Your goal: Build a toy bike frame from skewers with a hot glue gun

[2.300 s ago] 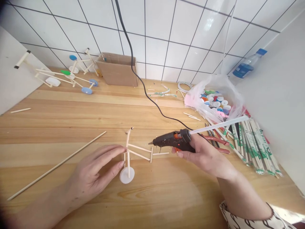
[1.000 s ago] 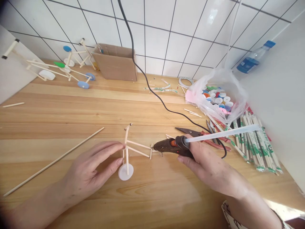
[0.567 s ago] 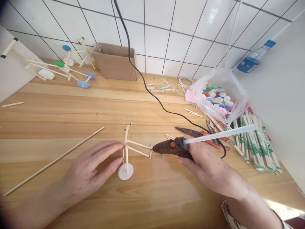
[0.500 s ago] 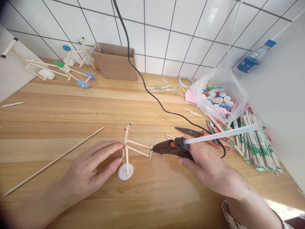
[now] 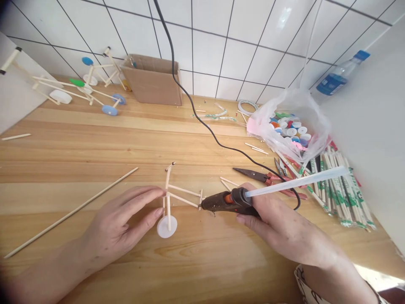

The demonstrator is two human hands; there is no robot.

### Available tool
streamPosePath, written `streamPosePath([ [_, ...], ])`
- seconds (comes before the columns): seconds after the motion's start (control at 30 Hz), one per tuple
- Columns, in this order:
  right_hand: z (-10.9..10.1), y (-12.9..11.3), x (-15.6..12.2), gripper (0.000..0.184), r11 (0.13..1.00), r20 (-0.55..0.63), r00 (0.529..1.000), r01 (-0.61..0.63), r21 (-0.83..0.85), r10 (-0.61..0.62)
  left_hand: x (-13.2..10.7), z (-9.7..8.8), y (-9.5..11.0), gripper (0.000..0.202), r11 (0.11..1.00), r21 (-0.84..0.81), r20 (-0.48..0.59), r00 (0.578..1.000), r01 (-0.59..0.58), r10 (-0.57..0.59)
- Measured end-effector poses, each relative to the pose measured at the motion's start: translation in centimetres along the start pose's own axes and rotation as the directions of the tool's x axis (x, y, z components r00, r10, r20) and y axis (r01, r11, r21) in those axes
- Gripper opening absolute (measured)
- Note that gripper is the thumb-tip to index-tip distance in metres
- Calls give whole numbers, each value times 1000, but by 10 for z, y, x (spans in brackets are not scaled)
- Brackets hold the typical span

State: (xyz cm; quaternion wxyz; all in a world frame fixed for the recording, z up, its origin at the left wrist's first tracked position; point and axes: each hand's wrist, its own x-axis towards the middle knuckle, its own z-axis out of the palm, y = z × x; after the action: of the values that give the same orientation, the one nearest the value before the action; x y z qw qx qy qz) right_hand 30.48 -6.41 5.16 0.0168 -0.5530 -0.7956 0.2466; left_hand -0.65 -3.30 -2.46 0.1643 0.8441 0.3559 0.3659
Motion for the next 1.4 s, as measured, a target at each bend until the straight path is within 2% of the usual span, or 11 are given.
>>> streamPosePath([
  [0.17, 1, 1, -1, 30, 1000, 22, 1000, -3, -3, 3, 2, 0, 1, 30, 1000, -2, -3, 1000, -9, 9],
  [0.33, 6, 10, -3, 33, 997, -51, 997, 54, -47, -56, 2, 1, 1, 30, 1000, -16, -12, 1000, -1, 1],
  [0.5, 4, 9, -1, 28, 996, -28, 997, 75, -40, -76, 0, 2, -1, 30, 1000, -5, -14, 1000, -7, 6],
  [0.7, 1, 8, -4, 28, 991, -60, 991, 113, -76, -117, 0, 2, -2, 32, 1000, -12, -4, 1000, -7, 7],
  [1.17, 4, 8, -2, 26, 998, 23, 998, 62, -9, -62, 1, 2, -1, 31, 1000, -14, -16, 1000, -20, 20],
  [1.4, 6, 10, -3, 24, 998, 5, 998, 62, -33, -62, 1, 2, -1, 31, 1000, -2, -13, 1000, -16, 16],
])
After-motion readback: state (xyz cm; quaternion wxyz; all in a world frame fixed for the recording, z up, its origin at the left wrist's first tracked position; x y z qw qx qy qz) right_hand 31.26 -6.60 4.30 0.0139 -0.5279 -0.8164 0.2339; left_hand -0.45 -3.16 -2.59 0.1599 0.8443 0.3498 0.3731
